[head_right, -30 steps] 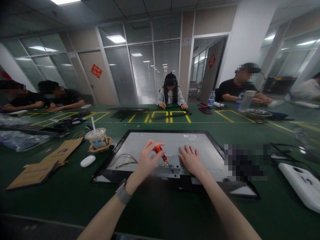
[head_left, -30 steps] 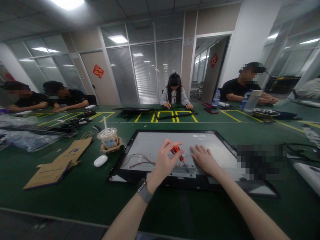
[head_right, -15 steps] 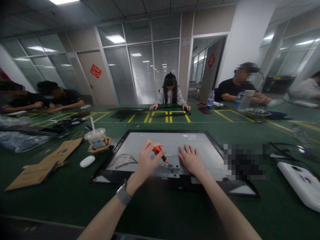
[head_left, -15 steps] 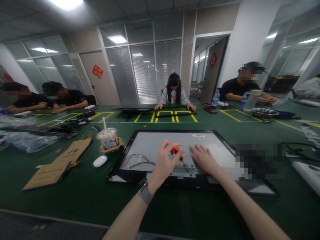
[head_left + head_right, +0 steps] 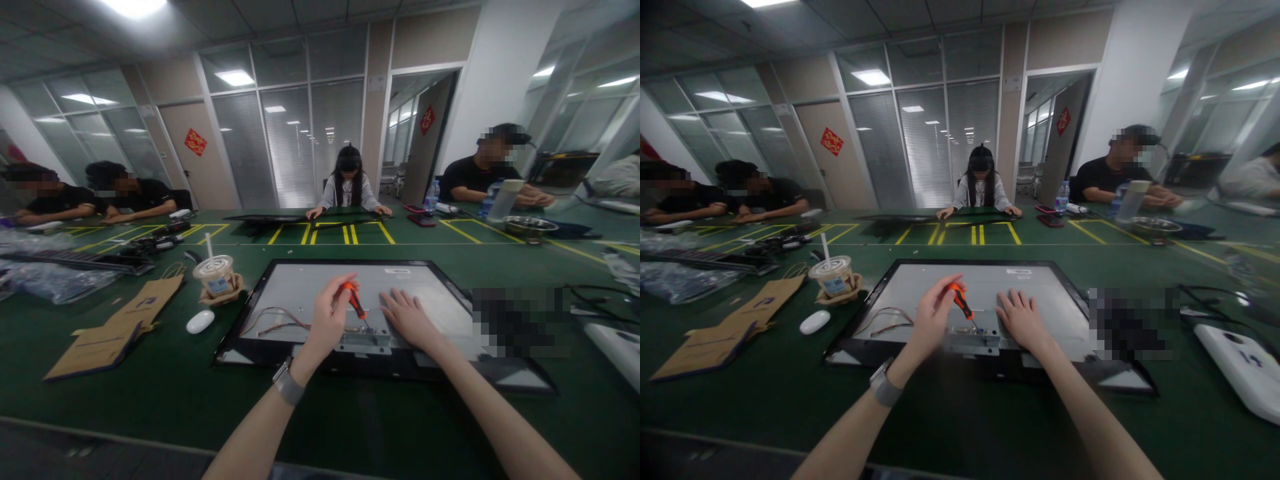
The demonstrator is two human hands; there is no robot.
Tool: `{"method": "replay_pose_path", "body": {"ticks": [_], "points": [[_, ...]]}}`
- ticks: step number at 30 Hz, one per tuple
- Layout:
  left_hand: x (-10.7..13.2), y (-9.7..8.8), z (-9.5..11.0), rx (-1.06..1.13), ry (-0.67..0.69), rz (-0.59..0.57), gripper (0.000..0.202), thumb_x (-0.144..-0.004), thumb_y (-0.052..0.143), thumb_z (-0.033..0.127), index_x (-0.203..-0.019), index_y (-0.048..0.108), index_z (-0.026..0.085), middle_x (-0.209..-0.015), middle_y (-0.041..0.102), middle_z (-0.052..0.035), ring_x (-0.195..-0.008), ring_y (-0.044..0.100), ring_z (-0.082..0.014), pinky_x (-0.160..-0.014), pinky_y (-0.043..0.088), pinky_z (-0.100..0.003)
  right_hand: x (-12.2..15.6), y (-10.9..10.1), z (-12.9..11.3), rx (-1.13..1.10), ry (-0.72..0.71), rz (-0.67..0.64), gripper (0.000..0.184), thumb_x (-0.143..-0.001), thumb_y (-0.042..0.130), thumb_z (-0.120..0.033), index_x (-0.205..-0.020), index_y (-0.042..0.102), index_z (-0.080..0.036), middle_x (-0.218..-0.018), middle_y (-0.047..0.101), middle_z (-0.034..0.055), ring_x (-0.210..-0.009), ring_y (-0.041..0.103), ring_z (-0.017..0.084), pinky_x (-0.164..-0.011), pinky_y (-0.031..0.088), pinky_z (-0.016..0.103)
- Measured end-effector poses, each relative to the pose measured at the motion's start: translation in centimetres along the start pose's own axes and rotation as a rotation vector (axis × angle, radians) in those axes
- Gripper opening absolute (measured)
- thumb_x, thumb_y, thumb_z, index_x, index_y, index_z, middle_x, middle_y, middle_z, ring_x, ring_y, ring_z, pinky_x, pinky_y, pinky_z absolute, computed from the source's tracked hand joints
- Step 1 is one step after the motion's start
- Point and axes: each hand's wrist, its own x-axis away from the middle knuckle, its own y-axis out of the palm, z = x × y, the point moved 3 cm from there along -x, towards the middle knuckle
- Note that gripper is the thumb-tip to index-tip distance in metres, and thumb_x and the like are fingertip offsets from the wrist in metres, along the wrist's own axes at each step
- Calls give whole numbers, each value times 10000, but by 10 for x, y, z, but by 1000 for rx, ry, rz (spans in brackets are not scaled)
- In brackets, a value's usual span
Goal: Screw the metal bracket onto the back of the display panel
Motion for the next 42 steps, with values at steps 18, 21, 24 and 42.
{"method": "replay_pose_path", "body": {"ticks": [18,21,24,42], "points": [[-1,3,3,147,-98,-20,281,-947,523,331,-1084,707,168,-1024,680,-87,-999,629,-198,-918,480,-330,-1,3,0,-21,3,18,538,-1002,261,-376,-1476,451,-207,-1519,429,170,-1380,379,357,-1085,309,568],[-1,3,2,69,-53,15,238,-907,597,341,-998,747,179,-1012,617,-80,-954,607,-182,-857,493,-303,0,2,0,-24,9,18,536,-1003,266,-377,-1479,448,-210,-1518,430,169,-1376,386,355,-1082,315,563],[-1,2,-1,19,-42,40,216,-898,616,332,-974,758,188,-933,568,-58,-867,588,-156,-812,496,-289,0,1,-1,-24,12,19,532,-1005,270,-376,-1477,450,-209,-1515,432,172,-1375,386,355,-1081,316,562],[-4,-3,-3,15,-61,101,198,-870,639,305,-965,765,185,-892,573,-48,-835,613,-155,-775,506,-282,-2,5,1,-23,8,9,536,-1012,266,-405,-1487,436,-223,-1526,424,159,-1390,364,357,-1088,303,568]]}}
